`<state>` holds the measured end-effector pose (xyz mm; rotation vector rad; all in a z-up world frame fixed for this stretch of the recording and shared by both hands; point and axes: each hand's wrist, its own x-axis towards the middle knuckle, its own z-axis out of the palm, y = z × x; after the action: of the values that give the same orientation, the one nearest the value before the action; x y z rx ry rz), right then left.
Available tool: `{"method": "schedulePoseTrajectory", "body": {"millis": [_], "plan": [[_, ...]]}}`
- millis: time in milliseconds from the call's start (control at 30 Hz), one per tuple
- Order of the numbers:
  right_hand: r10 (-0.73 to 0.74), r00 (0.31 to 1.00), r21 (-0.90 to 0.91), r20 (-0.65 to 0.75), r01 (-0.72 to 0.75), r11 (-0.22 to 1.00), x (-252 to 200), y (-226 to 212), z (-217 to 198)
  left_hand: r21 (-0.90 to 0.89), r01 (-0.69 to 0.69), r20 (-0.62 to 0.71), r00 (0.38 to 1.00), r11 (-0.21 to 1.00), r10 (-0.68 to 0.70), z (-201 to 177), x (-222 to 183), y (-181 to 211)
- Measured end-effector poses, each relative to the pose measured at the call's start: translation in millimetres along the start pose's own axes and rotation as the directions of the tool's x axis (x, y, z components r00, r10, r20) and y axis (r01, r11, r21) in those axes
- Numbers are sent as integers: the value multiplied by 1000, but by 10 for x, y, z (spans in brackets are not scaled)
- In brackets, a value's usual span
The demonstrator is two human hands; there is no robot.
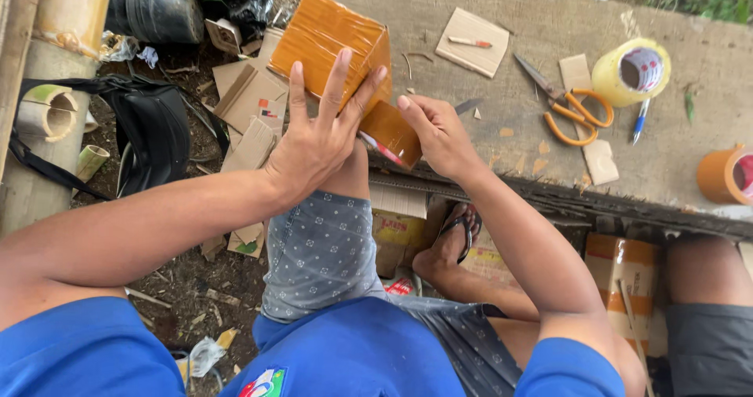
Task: The person sits at a low wooden table outdoors and repeatedly applies brown packing tape to a small cardboard box. They pull tape from a roll, press it onto the box, and tear it off by hand, covering multiple sides and edges. Scissors and other tape rolls are visible on the table.
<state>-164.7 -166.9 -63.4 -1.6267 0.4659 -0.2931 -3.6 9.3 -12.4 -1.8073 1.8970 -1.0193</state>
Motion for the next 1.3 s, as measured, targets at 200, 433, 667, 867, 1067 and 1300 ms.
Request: {"method": "schedulePoseTrajectory", "body": {"millis": [200, 433, 667, 867, 1067, 1300], "plan": [[-20, 996, -55, 87, 25, 998, 14, 22, -91, -336, 40, -48, 997, 941, -60, 22, 80, -71], [20, 990, -1, 139, -20, 1000, -57, 63, 27, -819, 206, -76, 886, 535, -457, 206, 141, -264], [-676, 736, -801, 18, 416, 431, 132, -528, -378, -914, -56, -253, 853, 401, -457, 527, 286, -373], [-601, 684, -881, 413, 468, -73, 407, -720, -362, -792, -151, -369, 890, 592, -267, 578, 294, -588], [-654, 557, -786, 512, 611, -95, 343, -718, -392, -865, -335, -440, 863, 373, -247, 665, 335, -659], [-621, 743, -696, 250, 584, 418, 531, -949, -490, -920, -343, -385, 883, 191, -268, 772, 362, -662]]}}
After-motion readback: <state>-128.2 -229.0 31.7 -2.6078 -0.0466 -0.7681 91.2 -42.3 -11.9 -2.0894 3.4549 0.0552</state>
